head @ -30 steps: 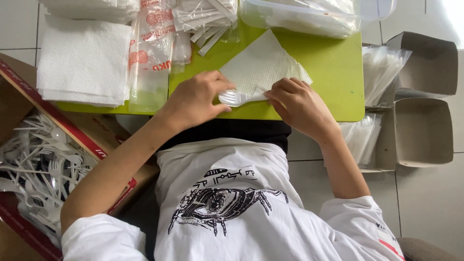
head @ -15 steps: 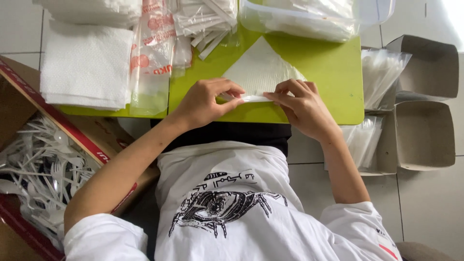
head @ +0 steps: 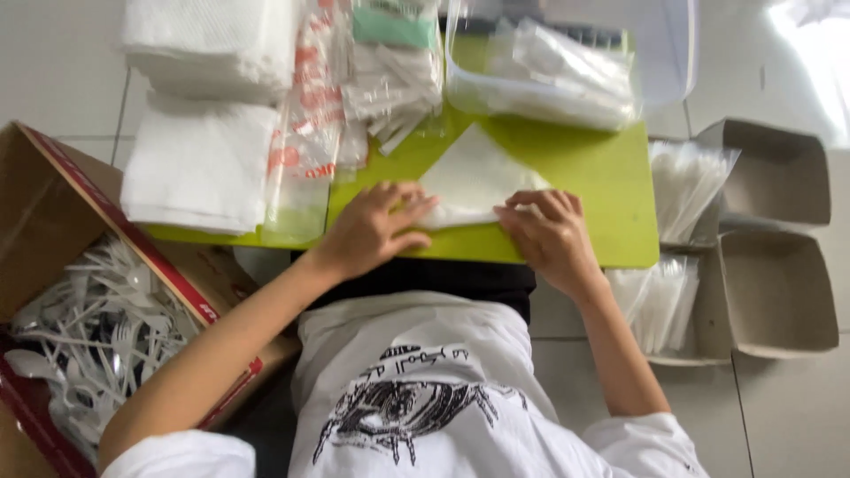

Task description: Wrapping plastic spoons individually in paper napkins by folding and rolling them.

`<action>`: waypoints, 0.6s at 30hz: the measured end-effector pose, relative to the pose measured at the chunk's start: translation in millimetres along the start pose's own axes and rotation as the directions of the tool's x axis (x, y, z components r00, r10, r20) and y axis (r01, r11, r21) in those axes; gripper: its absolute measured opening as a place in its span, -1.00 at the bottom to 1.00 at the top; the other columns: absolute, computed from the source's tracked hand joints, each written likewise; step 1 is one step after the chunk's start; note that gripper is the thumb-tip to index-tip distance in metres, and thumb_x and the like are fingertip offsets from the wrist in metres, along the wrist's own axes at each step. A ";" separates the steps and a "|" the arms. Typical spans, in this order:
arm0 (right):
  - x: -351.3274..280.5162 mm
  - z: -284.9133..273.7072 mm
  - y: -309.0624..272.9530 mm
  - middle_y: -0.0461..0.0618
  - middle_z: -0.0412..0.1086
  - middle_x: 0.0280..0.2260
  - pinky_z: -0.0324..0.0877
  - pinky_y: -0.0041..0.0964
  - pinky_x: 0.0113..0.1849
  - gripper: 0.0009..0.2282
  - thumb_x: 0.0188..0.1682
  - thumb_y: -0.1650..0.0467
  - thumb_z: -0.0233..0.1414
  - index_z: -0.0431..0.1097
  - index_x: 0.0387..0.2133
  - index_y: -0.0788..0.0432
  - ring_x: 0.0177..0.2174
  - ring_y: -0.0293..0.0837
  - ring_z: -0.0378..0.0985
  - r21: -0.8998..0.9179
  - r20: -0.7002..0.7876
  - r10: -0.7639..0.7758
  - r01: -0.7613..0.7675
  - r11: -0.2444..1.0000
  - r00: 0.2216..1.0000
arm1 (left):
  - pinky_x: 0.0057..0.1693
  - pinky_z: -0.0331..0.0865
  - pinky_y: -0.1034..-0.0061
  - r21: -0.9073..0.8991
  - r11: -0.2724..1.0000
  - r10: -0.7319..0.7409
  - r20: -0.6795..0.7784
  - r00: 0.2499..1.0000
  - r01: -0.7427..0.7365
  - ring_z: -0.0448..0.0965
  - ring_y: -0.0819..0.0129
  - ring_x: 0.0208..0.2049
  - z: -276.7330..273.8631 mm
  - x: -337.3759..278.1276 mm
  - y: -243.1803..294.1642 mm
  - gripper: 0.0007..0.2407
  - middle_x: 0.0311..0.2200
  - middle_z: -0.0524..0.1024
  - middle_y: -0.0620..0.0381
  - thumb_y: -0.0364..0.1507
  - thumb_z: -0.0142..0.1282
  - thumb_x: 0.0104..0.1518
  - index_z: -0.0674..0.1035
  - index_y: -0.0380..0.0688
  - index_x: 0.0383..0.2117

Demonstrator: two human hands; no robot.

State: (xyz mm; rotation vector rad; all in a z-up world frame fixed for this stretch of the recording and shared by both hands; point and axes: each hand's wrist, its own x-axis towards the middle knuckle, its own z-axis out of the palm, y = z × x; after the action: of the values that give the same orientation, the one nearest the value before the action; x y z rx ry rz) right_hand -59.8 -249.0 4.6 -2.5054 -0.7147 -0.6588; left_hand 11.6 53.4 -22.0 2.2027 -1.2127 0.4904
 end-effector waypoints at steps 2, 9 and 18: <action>2.5 0.4 1.2 -0.08 0.49 -0.17 0.29 -0.08 -0.06 -0.90 0.05 0.36 0.14 0.59 -0.22 -0.01 -0.15 -0.02 0.52 -0.035 -0.031 -0.038 0.037 0.999 0.999 | -0.07 0.45 0.26 0.135 0.990 0.034 0.054 0.998 -0.041 0.55 0.18 -0.14 -6.7 -3.5 2.5 -0.64 -0.04 0.46 0.10 -0.10 0.20 0.16 0.63 0.00 -0.04; 5.4 -4.0 -11.6 -0.10 0.41 -0.27 0.34 -0.13 -0.12 -0.82 0.06 0.37 0.11 0.58 -0.10 0.00 -0.22 -0.07 0.51 -0.034 -0.015 0.049 -0.050 0.998 0.999 | -0.11 0.43 0.30 -0.112 0.963 -0.231 0.115 0.966 0.244 0.60 0.22 -0.28 -14.2 -2.9 6.6 -0.66 -0.25 0.53 0.20 -0.17 0.17 0.20 0.60 0.10 0.08; 4.2 0.6 -9.5 -0.20 0.53 -0.30 0.35 -0.20 -0.14 -0.91 -0.02 0.41 0.19 0.58 -0.27 -0.03 -0.25 -0.13 0.56 0.027 -0.055 0.110 -0.108 0.994 0.992 | -0.13 0.45 0.44 -0.374 0.815 -0.420 0.144 0.896 0.442 0.64 0.34 -0.51 -22.6 2.8 1.5 -0.85 -0.59 0.62 0.26 -0.23 0.14 0.23 0.68 0.11 -0.23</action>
State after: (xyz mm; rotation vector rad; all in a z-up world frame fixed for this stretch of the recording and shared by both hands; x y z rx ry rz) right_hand -61.9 -239.8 9.1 -2.4738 -0.5577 -0.6748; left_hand 10.8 65.4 -2.6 2.0455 -0.7129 -0.0113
